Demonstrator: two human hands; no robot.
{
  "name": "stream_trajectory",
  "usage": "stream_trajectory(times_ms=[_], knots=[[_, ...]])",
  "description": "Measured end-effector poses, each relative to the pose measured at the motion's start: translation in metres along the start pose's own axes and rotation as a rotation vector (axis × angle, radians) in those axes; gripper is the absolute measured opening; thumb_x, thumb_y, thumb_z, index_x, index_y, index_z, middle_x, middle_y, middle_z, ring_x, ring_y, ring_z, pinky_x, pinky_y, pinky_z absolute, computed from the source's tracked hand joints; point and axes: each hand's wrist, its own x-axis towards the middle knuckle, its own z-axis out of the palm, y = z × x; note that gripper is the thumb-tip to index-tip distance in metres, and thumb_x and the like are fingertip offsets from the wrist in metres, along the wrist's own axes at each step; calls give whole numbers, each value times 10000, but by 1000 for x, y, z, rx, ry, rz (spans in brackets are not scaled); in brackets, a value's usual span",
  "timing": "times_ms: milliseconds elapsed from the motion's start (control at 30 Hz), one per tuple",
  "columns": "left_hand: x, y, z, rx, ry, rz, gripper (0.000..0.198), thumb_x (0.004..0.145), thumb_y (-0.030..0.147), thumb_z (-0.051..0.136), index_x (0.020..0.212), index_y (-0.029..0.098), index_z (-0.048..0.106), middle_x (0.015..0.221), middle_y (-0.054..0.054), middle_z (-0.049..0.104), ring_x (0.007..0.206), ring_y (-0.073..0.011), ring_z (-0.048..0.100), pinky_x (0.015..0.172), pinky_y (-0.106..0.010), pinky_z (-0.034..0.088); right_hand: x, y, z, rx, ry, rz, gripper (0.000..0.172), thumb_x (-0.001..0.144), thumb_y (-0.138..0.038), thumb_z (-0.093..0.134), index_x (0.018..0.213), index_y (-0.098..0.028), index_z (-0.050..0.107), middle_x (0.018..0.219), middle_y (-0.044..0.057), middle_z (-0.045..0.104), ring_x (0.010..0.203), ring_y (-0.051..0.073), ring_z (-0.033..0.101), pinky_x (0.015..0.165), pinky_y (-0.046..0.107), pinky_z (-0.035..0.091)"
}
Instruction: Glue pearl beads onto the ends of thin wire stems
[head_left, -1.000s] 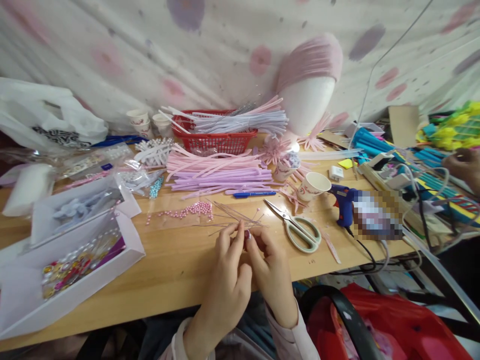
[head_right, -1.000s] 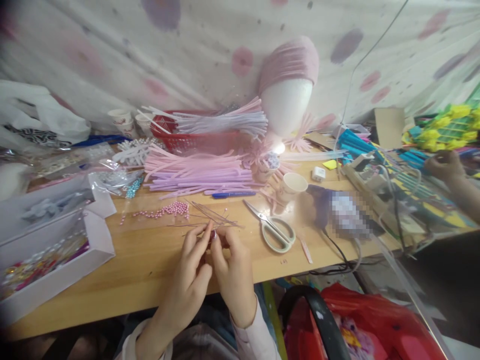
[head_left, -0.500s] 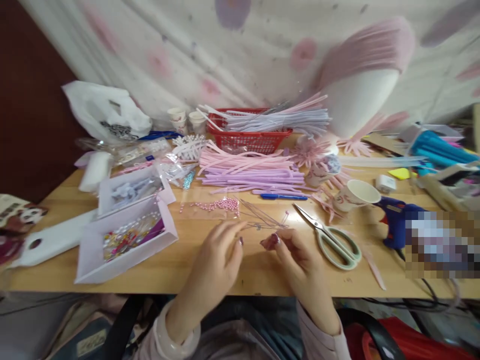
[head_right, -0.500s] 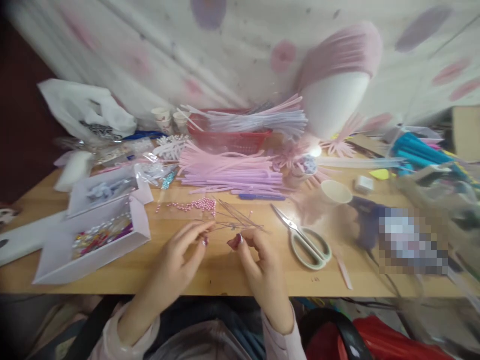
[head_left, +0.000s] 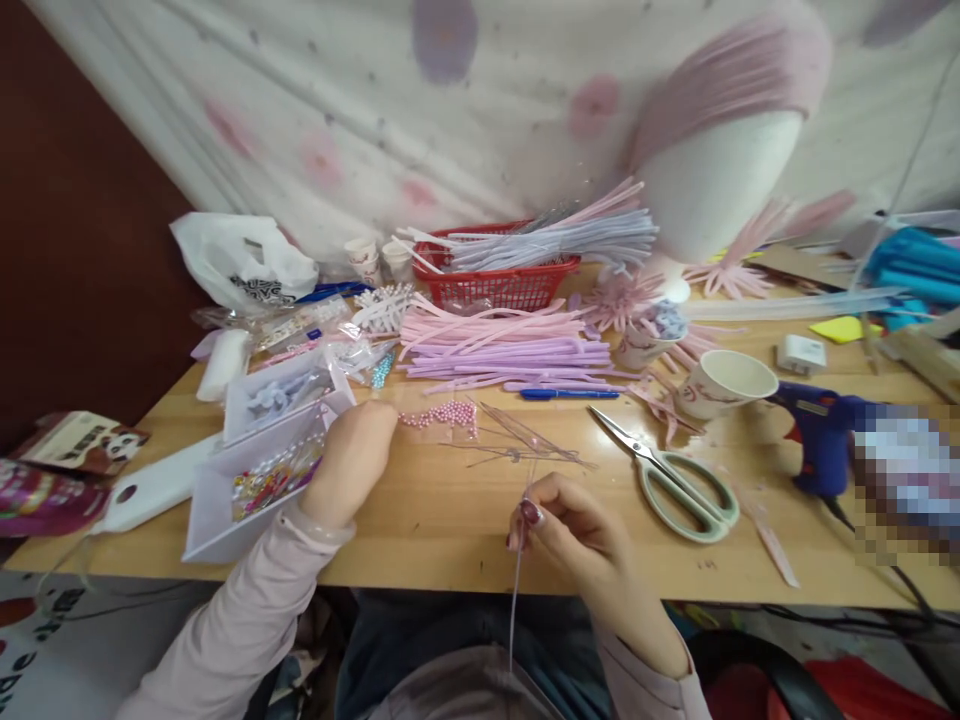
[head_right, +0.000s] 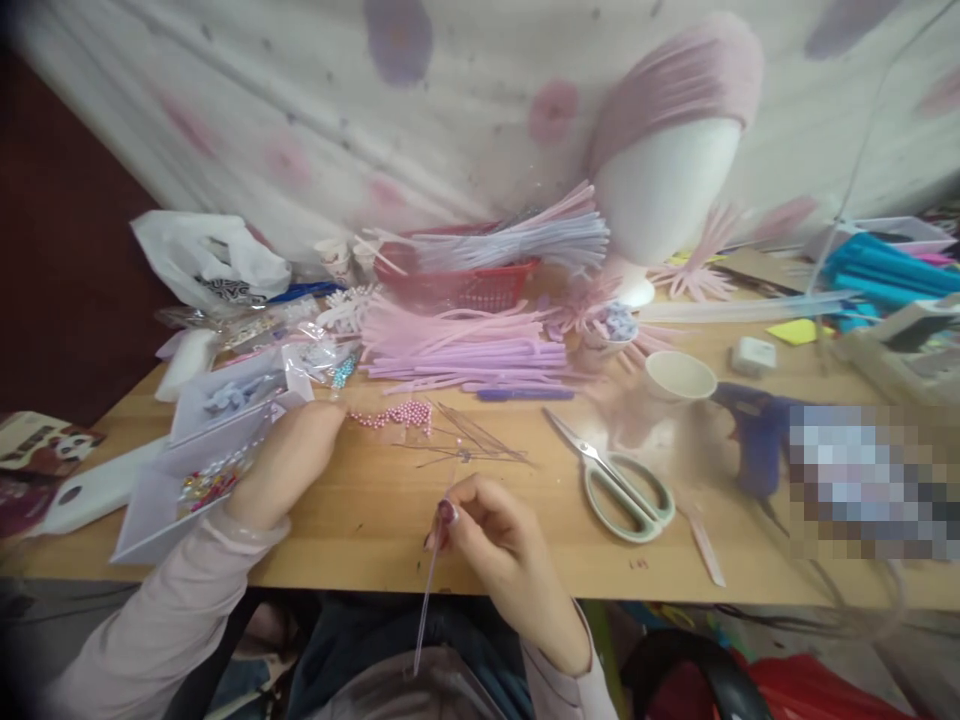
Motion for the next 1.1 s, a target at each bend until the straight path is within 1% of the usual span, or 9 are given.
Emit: stream_trajectory(times_ms=[200,400,500,600,700,767,900,967,1100], knots=[[6,-1,11,37,17,-60,391,844,-13,309,800,170,652,773,-115,689,748,-272,677,685,-356,521,-5,0,-6,58,0,12,231,959,-369,596,801,-201,614,670,10,676,625,138,639,629,264,537],[13,-3,11,65,36,-82,358,840,1,316,831,162,636,838,-141,687,787,-279,679,703,-362,525,-7,-2,-10,76,-25,5,252,944,-396,609,783,-203,618,654,16,681,613,143,643,620,271,547],[18,-4,12,78,45,-96,353,783,-25,347,894,143,637,852,-150,679,766,-277,677,694,-368,532,-8,-2,-11,90,-22,1,252,943,-394,612,780,-201,616,648,14,677,609,141,640,619,265,544],[21,-5,10,72,54,-115,382,743,-51,344,943,109,626,863,-179,670,741,-292,682,672,-388,533,-9,0,-14,96,-11,-12,242,951,-374,605,784,-199,619,658,9,675,617,130,634,620,243,534],[17,-2,0,34,78,-101,346,782,-27,341,981,94,596,917,-191,668,822,-310,689,723,-413,539,-9,1,-16,44,36,-40,251,958,-365,592,775,-196,626,668,15,676,624,133,628,615,242,524],[11,2,-10,-57,110,-71,286,821,17,372,1005,122,564,942,-149,677,886,-283,686,787,-400,541,-7,2,-17,-12,78,-57,254,959,-361,590,771,-196,633,678,21,680,635,139,630,617,246,520],[-3,13,-19,-429,253,-39,209,861,89,430,1013,197,527,988,-65,690,916,-218,678,840,-377,539,-2,4,-15,-74,104,-70,257,961,-355,584,767,-197,642,690,24,687,644,143,634,618,247,514],[-5,16,-14,-492,288,-57,207,859,85,425,988,208,528,991,-64,688,950,-226,671,862,-403,533,0,6,-13,-83,98,-70,259,961,-356,583,764,-199,643,690,21,687,637,141,629,616,248,513],[-2,13,8,-510,240,-58,189,854,72,412,925,215,514,926,-63,688,940,-236,676,852,-416,539,5,10,-8,-91,93,-59,266,959,-374,583,761,-203,630,686,19,684,633,144,628,610,255,513]])
